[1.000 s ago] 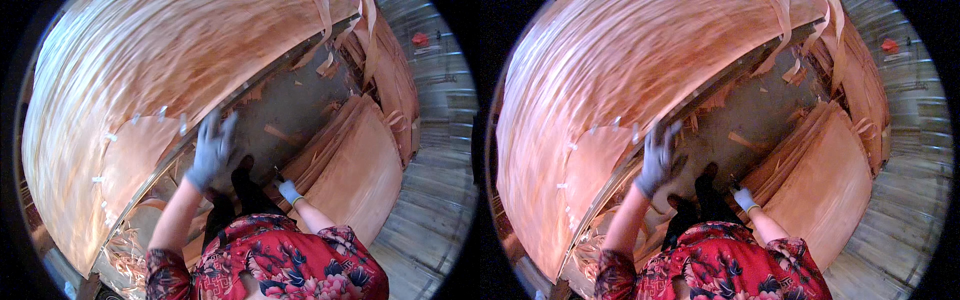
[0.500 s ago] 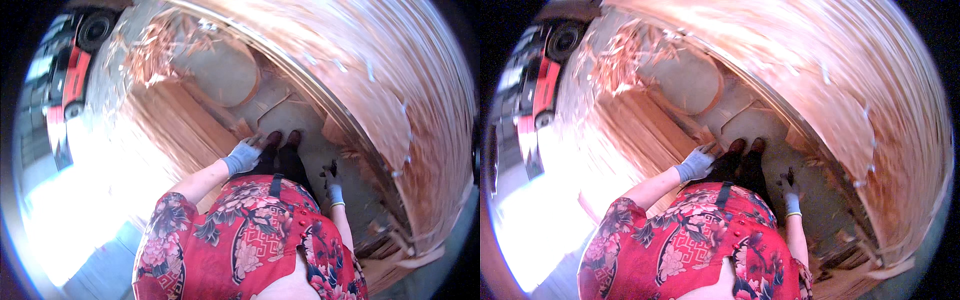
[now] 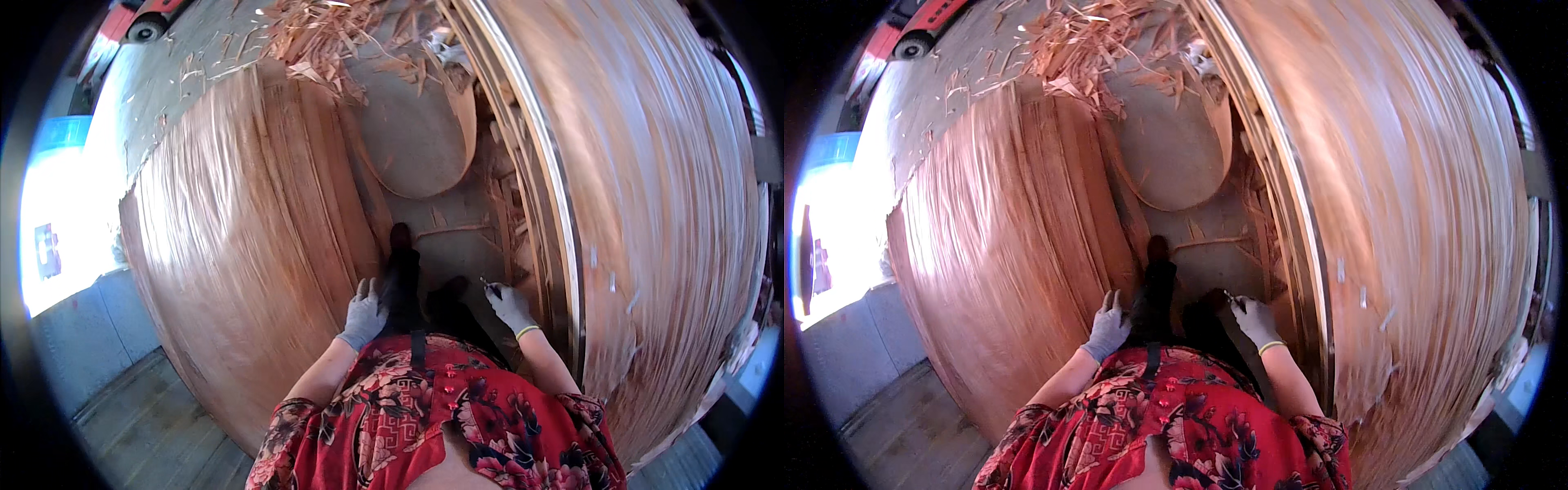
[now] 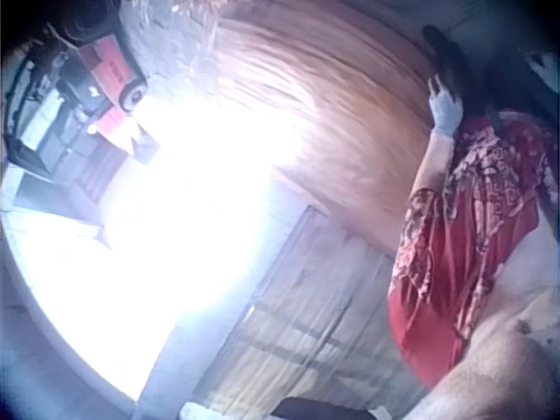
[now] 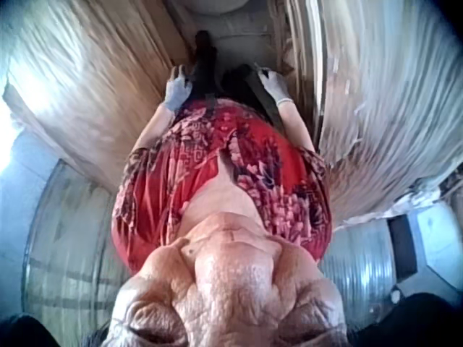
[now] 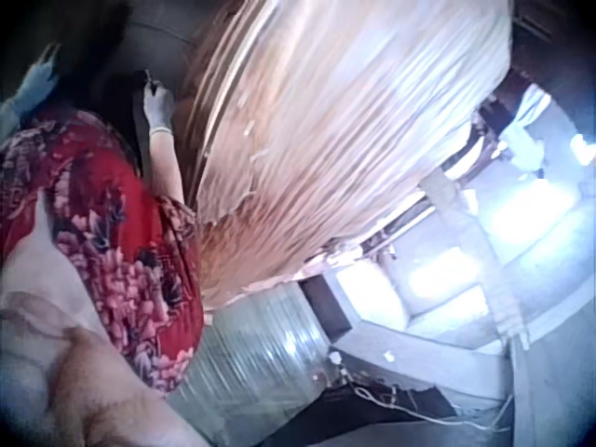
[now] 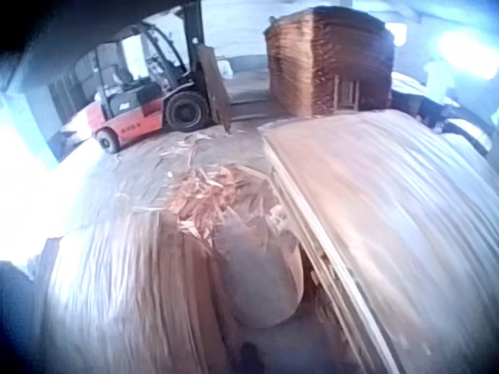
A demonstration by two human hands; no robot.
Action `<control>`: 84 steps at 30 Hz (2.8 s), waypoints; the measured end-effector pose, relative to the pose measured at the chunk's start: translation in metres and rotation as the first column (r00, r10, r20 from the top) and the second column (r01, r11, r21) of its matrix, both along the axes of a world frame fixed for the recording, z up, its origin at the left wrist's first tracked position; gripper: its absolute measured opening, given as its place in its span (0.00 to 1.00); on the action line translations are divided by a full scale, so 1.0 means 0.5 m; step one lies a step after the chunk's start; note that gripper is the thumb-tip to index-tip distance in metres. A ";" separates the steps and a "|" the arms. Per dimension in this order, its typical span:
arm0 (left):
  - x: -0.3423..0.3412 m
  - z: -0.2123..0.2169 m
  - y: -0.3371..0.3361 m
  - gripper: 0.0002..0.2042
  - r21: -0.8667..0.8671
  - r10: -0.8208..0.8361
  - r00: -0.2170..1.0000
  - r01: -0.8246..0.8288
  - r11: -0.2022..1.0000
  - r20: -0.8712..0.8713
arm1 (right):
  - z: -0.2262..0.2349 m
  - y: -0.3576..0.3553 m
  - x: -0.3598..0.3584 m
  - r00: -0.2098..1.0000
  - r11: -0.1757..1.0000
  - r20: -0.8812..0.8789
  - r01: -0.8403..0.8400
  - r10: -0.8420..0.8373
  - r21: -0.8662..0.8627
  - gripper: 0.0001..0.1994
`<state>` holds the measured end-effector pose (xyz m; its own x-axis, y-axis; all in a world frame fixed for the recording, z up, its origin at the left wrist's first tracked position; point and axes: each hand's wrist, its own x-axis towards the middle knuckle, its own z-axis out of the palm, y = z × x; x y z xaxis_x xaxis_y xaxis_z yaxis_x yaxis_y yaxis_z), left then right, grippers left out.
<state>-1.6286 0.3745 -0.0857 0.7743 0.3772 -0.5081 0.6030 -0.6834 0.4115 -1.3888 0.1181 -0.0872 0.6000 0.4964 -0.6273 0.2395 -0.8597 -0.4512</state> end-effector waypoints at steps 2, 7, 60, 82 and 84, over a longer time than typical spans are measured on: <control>0.036 -0.025 0.037 0.35 -0.003 -0.061 0.997 0.061 0.998 0.039 | -0.016 0.057 0.032 0.981 0.980 0.013 -0.193 0.194 -0.052 0.13; 0.087 -0.135 0.109 0.38 -0.073 -0.203 0.979 0.202 0.977 0.004 | -0.086 0.222 0.097 0.800 0.783 -0.041 -0.595 0.599 -0.181 0.12; 0.438 0.323 0.370 0.07 -0.678 0.755 0.409 -0.346 0.648 0.513 | 0.288 0.270 0.049 0.566 0.402 -0.785 0.799 -0.251 0.447 0.21; 0.622 0.627 -0.014 0.04 0.717 -0.966 0.094 0.688 -0.112 -0.242 | 0.355 -0.193 -0.071 0.535 -0.273 -0.766 0.724 -0.355 0.633 0.35; 0.656 0.614 -0.014 0.05 0.706 -0.950 0.103 0.694 -0.144 -0.296 | 0.357 -0.210 -0.072 0.631 -0.252 -0.627 0.584 -0.457 0.772 0.36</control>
<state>-1.3007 0.3674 0.2212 0.7038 -0.6486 -0.2899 -0.7052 -0.5884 -0.3956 -1.4248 0.0130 0.0915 0.9889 0.1360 -0.0603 -0.1203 0.4920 -0.8622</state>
